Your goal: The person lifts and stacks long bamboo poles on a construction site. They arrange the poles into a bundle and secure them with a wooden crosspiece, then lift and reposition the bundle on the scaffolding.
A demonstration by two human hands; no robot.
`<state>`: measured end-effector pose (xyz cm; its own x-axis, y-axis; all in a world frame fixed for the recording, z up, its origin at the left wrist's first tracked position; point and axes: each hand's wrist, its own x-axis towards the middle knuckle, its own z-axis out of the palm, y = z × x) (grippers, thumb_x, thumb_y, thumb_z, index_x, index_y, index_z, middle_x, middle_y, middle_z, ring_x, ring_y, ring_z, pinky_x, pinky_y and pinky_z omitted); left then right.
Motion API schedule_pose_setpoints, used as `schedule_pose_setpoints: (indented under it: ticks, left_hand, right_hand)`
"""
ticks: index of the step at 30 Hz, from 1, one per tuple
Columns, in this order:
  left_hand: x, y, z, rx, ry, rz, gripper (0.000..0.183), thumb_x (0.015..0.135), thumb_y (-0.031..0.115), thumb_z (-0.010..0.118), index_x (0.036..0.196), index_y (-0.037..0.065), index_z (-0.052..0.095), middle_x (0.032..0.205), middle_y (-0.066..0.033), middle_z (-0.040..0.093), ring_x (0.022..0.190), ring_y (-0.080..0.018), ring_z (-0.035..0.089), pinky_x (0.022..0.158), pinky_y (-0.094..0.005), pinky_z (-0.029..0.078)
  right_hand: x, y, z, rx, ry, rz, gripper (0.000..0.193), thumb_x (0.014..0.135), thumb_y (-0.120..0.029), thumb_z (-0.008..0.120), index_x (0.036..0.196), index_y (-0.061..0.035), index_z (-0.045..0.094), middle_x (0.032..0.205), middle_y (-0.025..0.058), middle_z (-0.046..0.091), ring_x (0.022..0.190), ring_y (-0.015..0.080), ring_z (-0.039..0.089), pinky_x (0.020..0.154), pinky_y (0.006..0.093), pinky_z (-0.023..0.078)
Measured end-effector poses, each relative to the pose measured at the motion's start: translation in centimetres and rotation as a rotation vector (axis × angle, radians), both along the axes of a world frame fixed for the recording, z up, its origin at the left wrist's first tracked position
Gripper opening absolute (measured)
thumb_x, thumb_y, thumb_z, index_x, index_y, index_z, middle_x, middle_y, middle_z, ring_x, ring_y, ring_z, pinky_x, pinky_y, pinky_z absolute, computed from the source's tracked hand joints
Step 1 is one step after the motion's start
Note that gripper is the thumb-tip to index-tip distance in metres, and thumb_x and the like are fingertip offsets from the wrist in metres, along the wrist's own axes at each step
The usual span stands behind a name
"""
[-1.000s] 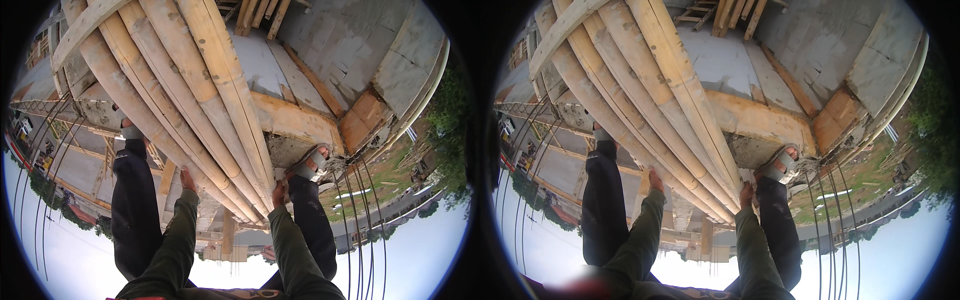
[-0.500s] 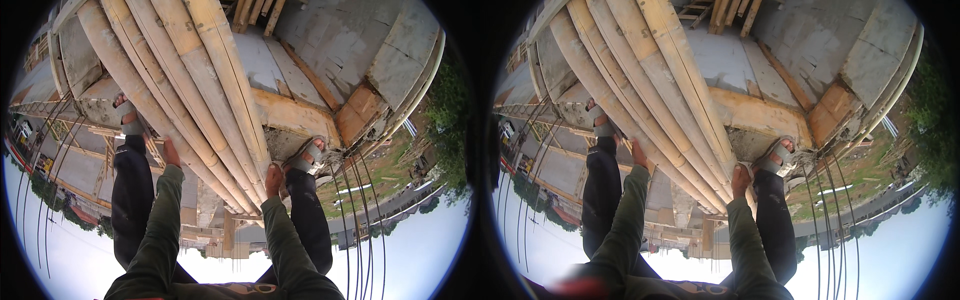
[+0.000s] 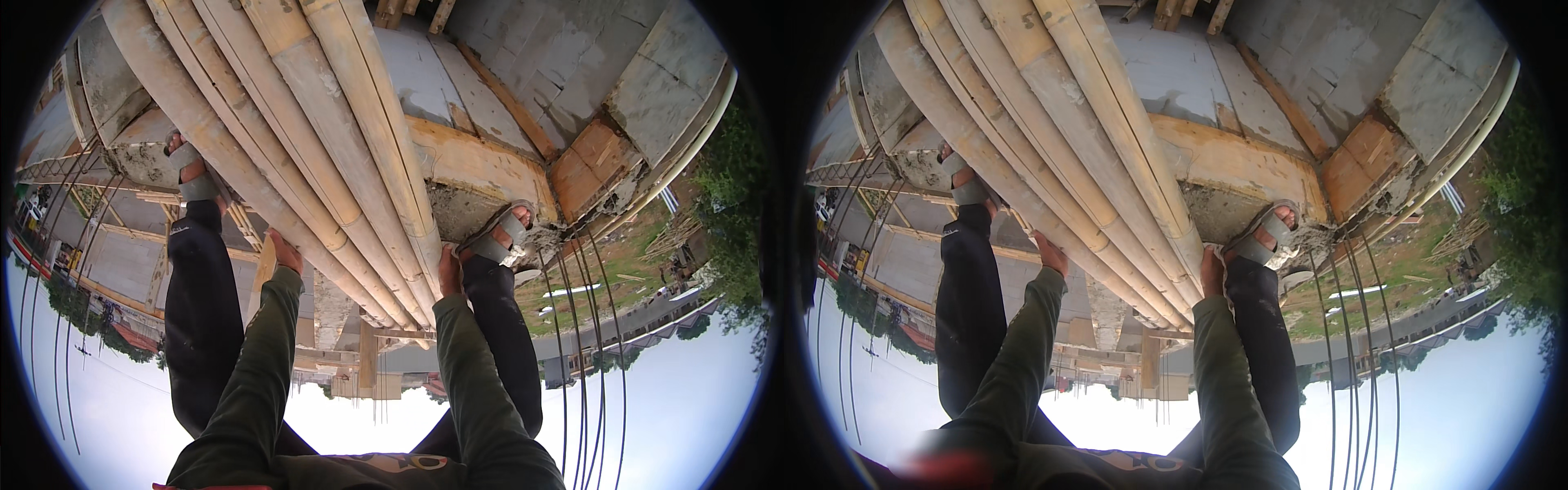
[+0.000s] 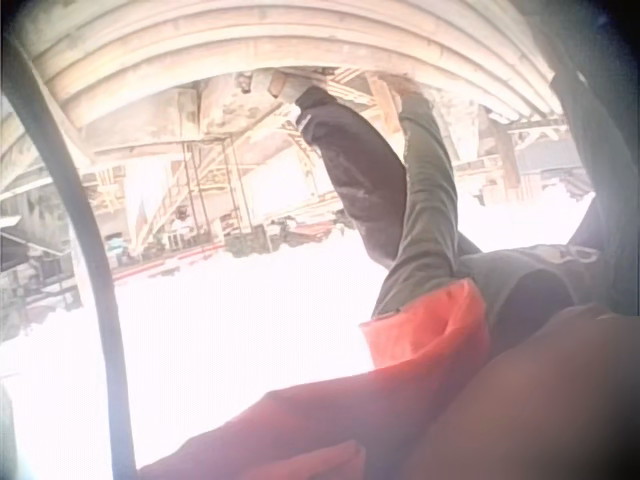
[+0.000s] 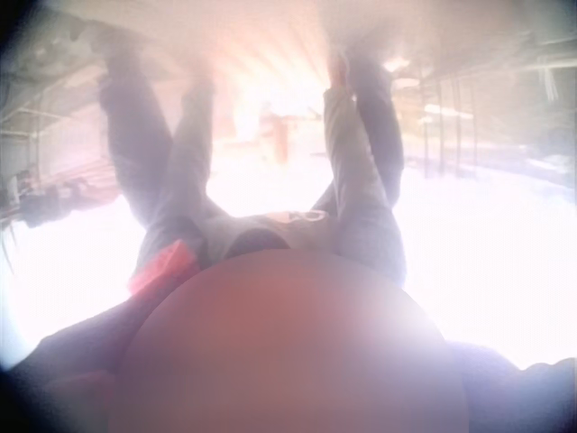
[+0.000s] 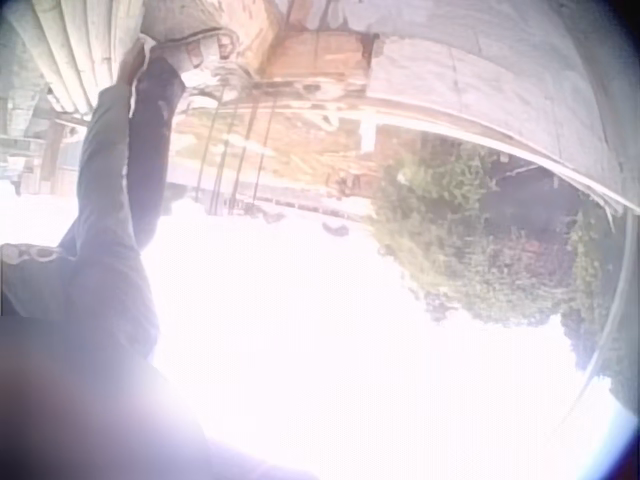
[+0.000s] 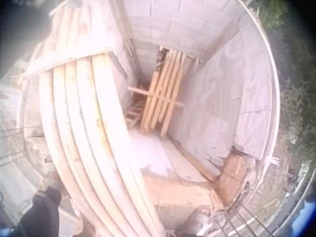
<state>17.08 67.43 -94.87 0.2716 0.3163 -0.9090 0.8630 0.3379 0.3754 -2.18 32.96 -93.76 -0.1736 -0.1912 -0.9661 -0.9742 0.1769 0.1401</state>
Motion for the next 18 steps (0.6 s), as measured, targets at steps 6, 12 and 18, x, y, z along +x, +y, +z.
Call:
schedule_pose_setpoints:
  ticks: [6,12,18]
  left_hand:
    - [-0.8,1.5,-0.5,0.046,0.062,-0.117,0.078,0.093,0.062,0.039,0.147,0.009,0.022,0.15,-0.0097,0.031,0.136,-0.0259,0.032,0.113,-0.0418,0.026]
    - [1.5,3.7,-0.7,0.047,0.015,-0.162,0.07,0.096,0.056,0.038,0.145,0.007,0.027,0.144,-0.011,0.04,0.13,-0.0273,0.041,0.109,-0.0408,0.033]
    - [2.7,4.6,-0.5,0.064,-0.021,-0.153,0.069,0.095,0.056,0.04,0.142,0.006,0.033,0.138,-0.0123,0.046,0.124,-0.0285,0.047,0.105,-0.042,0.039]
  right_hand:
    - [1.4,-0.9,-0.9,-0.014,0.017,0.255,0.074,0.096,-0.059,0.022,0.124,0.0006,0.056,0.125,0.0275,0.055,0.124,0.0386,0.045,0.105,0.0391,0.03]
    - [0.8,0.8,-3.7,0.374,0.127,-0.5,0.075,0.096,-0.061,0.022,0.128,-0.0011,0.054,0.123,0.0265,0.056,0.121,0.0377,0.048,0.103,0.0393,0.033]
    - [4.7,1.9,-1.3,0.6,0.109,-0.843,0.075,0.095,-0.062,0.024,0.13,-0.0014,0.052,0.122,0.0247,0.057,0.117,0.0359,0.051,0.101,0.039,0.035]
